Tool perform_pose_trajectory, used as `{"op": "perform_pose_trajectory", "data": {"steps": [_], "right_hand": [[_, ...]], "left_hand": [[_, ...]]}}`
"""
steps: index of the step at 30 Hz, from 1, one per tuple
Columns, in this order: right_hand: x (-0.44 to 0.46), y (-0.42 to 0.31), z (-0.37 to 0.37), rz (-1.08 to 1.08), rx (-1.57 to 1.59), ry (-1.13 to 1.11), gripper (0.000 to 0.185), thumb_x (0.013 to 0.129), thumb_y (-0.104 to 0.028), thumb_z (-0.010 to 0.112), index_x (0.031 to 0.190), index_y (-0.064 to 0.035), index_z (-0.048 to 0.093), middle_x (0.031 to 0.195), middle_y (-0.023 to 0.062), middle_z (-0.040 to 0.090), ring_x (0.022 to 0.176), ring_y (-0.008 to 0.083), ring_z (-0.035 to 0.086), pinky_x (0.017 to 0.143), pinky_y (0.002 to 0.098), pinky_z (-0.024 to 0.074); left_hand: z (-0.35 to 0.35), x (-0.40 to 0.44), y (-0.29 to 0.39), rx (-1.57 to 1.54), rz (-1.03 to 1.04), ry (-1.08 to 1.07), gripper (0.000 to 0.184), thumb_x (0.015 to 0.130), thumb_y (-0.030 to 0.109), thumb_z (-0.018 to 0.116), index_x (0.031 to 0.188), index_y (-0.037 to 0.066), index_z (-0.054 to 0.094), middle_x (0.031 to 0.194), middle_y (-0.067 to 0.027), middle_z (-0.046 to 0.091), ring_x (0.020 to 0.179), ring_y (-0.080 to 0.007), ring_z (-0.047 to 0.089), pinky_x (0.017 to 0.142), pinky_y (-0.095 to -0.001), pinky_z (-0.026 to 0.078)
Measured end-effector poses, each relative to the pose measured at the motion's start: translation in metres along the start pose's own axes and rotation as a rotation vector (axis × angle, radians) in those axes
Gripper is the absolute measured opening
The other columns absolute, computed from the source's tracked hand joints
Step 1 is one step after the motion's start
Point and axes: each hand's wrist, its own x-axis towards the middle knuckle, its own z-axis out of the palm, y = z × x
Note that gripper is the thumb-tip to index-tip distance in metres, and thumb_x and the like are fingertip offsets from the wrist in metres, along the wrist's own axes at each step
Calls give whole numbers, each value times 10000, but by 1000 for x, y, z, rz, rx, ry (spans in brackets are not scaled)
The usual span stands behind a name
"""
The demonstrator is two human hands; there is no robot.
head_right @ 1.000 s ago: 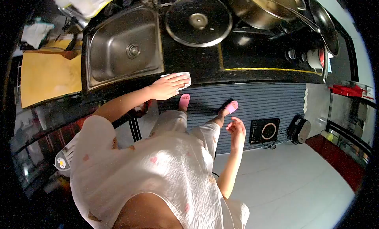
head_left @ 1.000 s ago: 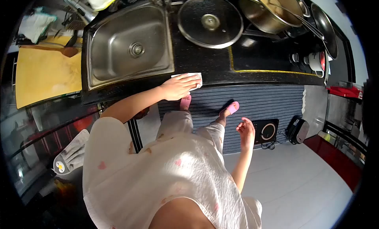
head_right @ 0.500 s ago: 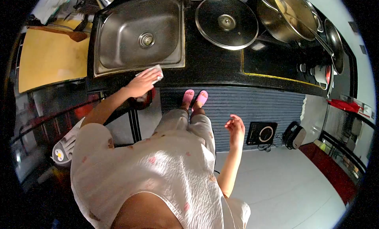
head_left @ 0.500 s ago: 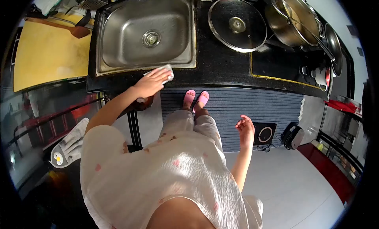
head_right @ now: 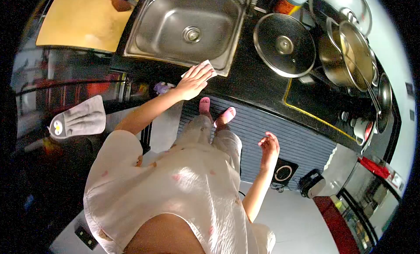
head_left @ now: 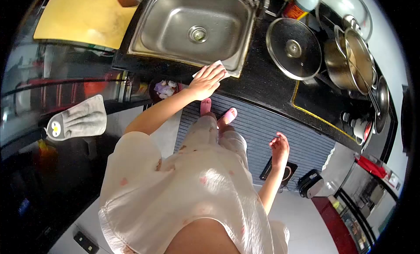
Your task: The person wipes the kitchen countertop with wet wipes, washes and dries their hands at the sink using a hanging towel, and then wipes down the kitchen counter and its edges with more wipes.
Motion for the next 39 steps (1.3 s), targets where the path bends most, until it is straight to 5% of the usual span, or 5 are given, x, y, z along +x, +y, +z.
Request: {"op": "perform_pose_trajectory", "data": {"steps": [7, 11, 15, 28, 39], "right_hand": [[17, 8, 36, 46, -37, -56, 243, 819, -181, 480, 986, -7, 507, 663, 33, 512, 616, 113, 492, 585, 217, 402], [28, 9, 86, 59, -135, -32, 246, 814, -181, 471, 986, -11, 512, 663, 24, 505, 619, 106, 486, 607, 224, 400], [32, 10, 149, 56, -216, -87, 249, 824, -201, 456, 980, -17, 515, 678, 17, 506, 634, 104, 485, 620, 234, 398], [38, 28, 291, 58, -297, -203, 228, 866, -198, 411, 956, -11, 504, 687, 29, 516, 627, 107, 479, 620, 237, 395], [50, 33, 315, 111, -340, -154, 215, 869, -187, 408, 967, -23, 505, 667, 20, 487, 617, 108, 479, 608, 242, 411]], "left_hand": [[-8, -36, -101, -146, -196, 101, 459, 875, 248, 315, 1309, 116, 245, 1360, -101, 221, 1257, -256, 199, 1026, -384, 136], [-70, -45, -129, -1476, -987, 548, 492, 866, 308, 392, 1186, -65, 378, 1227, -137, 415, 1131, -190, 373, 954, -291, 247], [-93, -68, -183, -1992, -804, 832, 429, 862, 282, 426, 1178, -8, 398, 1132, -89, 503, 1026, -182, 486, 886, -301, 358], [-67, -203, -325, -115, -739, 601, 283, 827, 165, 443, 1067, 20, 482, 999, -200, 472, 883, -364, 457, 760, -434, 378], [-62, -177, -295, 133, -760, 387, 354, 781, 209, 510, 1134, 190, 490, 946, -152, 452, 856, -320, 452, 681, -398, 436]]}}
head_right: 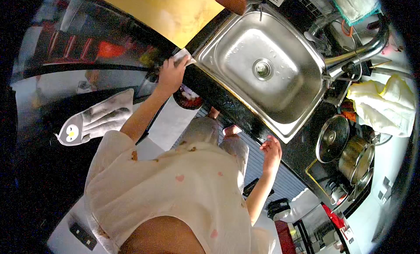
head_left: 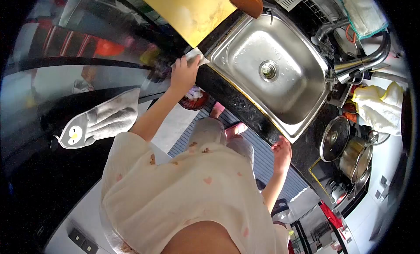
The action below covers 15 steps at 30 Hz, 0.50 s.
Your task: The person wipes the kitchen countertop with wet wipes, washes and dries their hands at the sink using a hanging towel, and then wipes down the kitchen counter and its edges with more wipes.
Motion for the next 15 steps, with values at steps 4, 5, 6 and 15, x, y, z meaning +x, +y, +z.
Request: {"op": "perform_pose_trajectory", "data": {"steps": [4, 5, 6, 15], "right_hand": [[5, -5, -3, -1, 0, -41, 212, 870, -192, 414, 962, -24, 505, 675, 25, 493, 627, 111, 479, 616, 246, 409], [7, -5, -7, 0, 1, -55, 211, 871, -193, 414, 959, -24, 506, 675, 25, 494, 625, 111, 478, 615, 246, 409], [9, -5, -12, 0, 2, -70, 210, 871, -193, 414, 957, -24, 506, 676, 25, 494, 624, 111, 478, 614, 246, 408], [18, -25, -52, 9, -13, -119, 219, 876, -212, 422, 955, -29, 513, 679, 15, 497, 614, 97, 472, 597, 218, 393]], "left_hand": [[5, -1, 10, 73, -39, 13, 365, 781, 209, 507, 1144, 226, 477, 989, -179, 438, 859, -352, 445, 696, -422, 432], [4, -1, 12, 56, -48, 20, 371, 778, 199, 505, 1147, 226, 473, 991, -183, 436, 860, -354, 443, 700, -424, 428], [4, -1, 14, 40, -57, 28, 377, 776, 189, 502, 1150, 227, 469, 994, -187, 434, 861, -357, 441, 704, -426, 425], [14, -21, 92, 60, -46, 1, 399, 776, 162, 456, 1168, 233, 442, 1032, -184, 427, 905, -355, 426, 697, -485, 379]]}}
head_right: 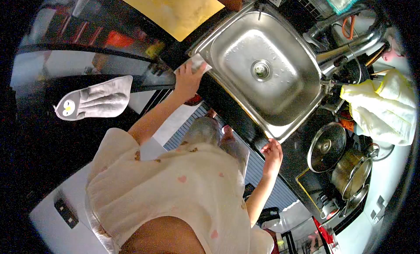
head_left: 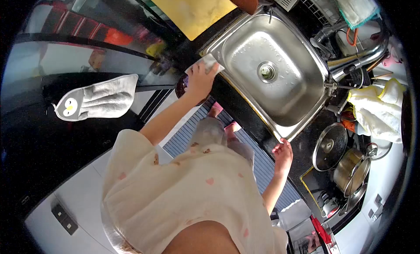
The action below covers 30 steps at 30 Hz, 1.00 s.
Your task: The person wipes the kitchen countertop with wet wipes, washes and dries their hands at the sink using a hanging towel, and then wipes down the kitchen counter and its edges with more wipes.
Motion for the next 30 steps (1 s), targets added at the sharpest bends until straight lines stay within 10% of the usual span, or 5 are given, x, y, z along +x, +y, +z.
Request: {"op": "perform_pose_trajectory", "data": {"steps": [13, 17, 19, 21, 30], "right_hand": [[3, -20, -74, -37, -14, -63, 239, 867, -224, 416, 971, -29, 507, 677, 21, 489, 620, 122, 472, 609, 241, 388], [-2, -18, -90, -89, 15, -41, 262, 840, -222, 477, 980, -5, 520, 674, 34, 502, 620, 127, 480, 611, 249, 399], [-6, -19, -96, -108, 36, -41, 260, 844, -221, 474, 980, -5, 520, 683, 31, 512, 624, 121, 486, 617, 249, 406], [-11, -22, -94, -105, 56, 9, 258, 848, -224, 472, 977, -5, 520, 681, 29, 515, 623, 116, 488, 619, 247, 410], [-14, -15, -52, -103, 16, 45, 230, 862, -201, 434, 954, -10, 524, 685, 28, 509, 632, 103, 481, 616, 229, 406]], "left_hand": [[-43, -93, 226, -671, 314, -421, 472, 739, 178, 493, 1197, 262, 415, 1125, -160, 395, 991, -323, 416, 711, -460, 386], [29, -76, 254, -1171, 619, -840, 380, 840, 233, 435, 1195, 100, 423, 1143, -195, 459, 1024, -242, 463, 874, -348, 359], [-29, -46, 228, -1982, -428, -1229, 443, 894, 322, 345, 1151, -28, 432, 1135, -85, 502, 986, -165, 495, 897, -314, 354], [-57, -19, 212, -2322, -862, -1121, 446, 896, 312, 342, 1175, -32, 396, 1132, -118, 502, 999, -204, 504, 899, -334, 371], [-63, 7, 91, -2522, -622, -712, 387, 879, 242, 380, 1163, -20, 403, 1117, -110, 507, 1019, -201, 497, 888, -338, 380]]}}
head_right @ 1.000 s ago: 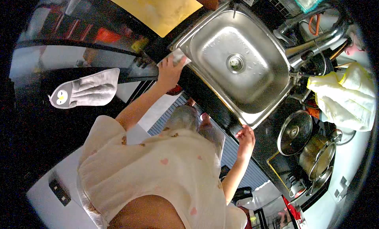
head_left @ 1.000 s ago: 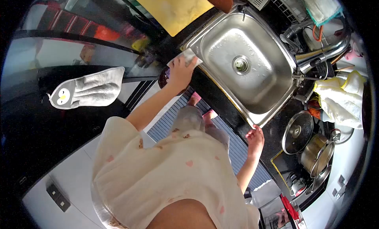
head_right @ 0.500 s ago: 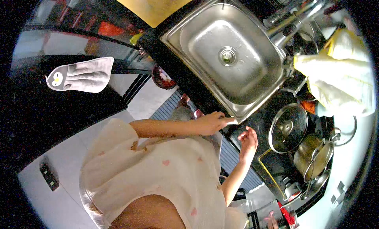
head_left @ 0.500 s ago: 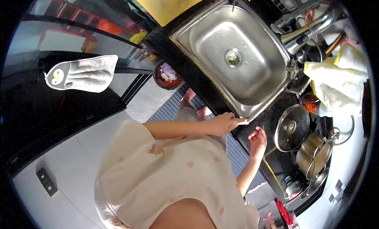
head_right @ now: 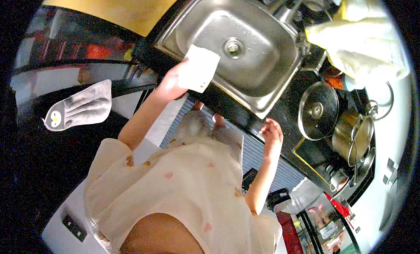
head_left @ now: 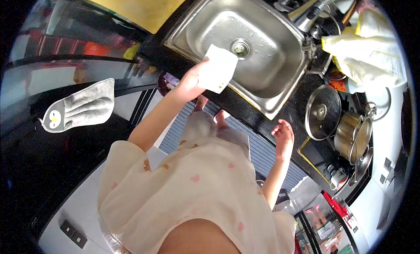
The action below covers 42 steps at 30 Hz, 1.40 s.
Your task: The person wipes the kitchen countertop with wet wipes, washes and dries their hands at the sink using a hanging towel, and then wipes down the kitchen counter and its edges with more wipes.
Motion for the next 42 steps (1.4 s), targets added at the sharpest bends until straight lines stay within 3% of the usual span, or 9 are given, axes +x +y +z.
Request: {"op": "perform_pose_trajectory", "data": {"steps": [7, 11, 16, 19, 24, 28, 32, 39, 42], "right_hand": [[7, 8, 50, 33, -49, -44, 229, 878, -201, 403, 947, -12, 512, 663, 28, 488, 620, 106, 469, 606, 235, 393], [12, 9, 71, 27, -69, -93, 247, 867, -217, 423, 960, -7, 514, 669, 36, 499, 621, 111, 474, 604, 237, 394], [18, 10, 90, 7, -72, -121, 268, 854, -226, 449, 961, 6, 530, 678, 44, 517, 619, 116, 479, 608, 241, 397], [17, 8, 99, 17, -77, -113, 264, 863, -219, 441, 956, 11, 531, 682, 43, 519, 622, 116, 483, 606, 243, 398], [14, 10, 103, 23, -53, -71, 272, 865, -222, 439, 963, 16, 528, 677, 52, 520, 619, 121, 486, 605, 245, 401], [15, 15, 96, 2, -43, -93, 277, 867, -221, 438, 976, 19, 524, 678, 60, 519, 624, 129, 490, 609, 251, 404], [15, 14, 88, 11, -54, -65, 277, 869, -219, 433, 982, 17, 523, 681, 63, 519, 621, 131, 491, 602, 250, 406], [16, 10, 86, 16, -52, -62, 269, 874, -225, 423, 978, 5, 515, 676, 50, 519, 613, 117, 488, 590, 244, 406], [17, 8, 86, 31, -62, -49, 258, 876, -213, 419, 970, 9, 510, 679, 49, 520, 615, 113, 486, 588, 244, 408]], "left_hand": [[-51, -38, 56, 118, 55, 299, 335, 834, 195, 454, 1105, -1, 456, 1034, -81, 545, 942, -181, 529, 829, -319, 406], [-94, -51, 80, 395, 143, 596, 274, 795, 164, 519, 1004, -13, 513, 861, -83, 584, 728, -177, 581, 671, -280, 460], [-102, -59, 111, 628, 510, 739, 187, 801, 143, 532, 863, -31, 563, 750, -52, 549, 674, -127, 535, 616, -251, 418], [-127, -57, 136, 1101, 840, 924, 177, 806, 128, 518, 840, -41, 560, 786, -70, 539, 689, -135, 524, 611, -258, 405], [-130, -46, 152, 1466, 966, 998, 163, 787, 112, 514, 782, -47, 549, 769, -147, 498, 663, -249, 499, 594, -327, 401], [-147, -23, 154, 1793, 918, 922, 112, 749, 73, 499, 754, -31, 542, 755, -181, 505, 688, -332, 502, 612, -386, 408], [-143, -17, 160, 2068, 677, 749, 108, 701, 66, 502, 777, 6, 551, 726, -140, 511, 711, -319, 525, 621, -401, 430], [-122, -6, 162, 2502, 496, 840, 223, 668, 146, 546, 886, 96, 552, 696, -85, 586, 661, -252, 579, 584, -394, 459], [-125, -1, 170, 2555, 293, 731, 238, 718, 199, 509, 923, 84, 540, 663, -105, 584, 599, -296, 578, 526, -401, 470]]}}
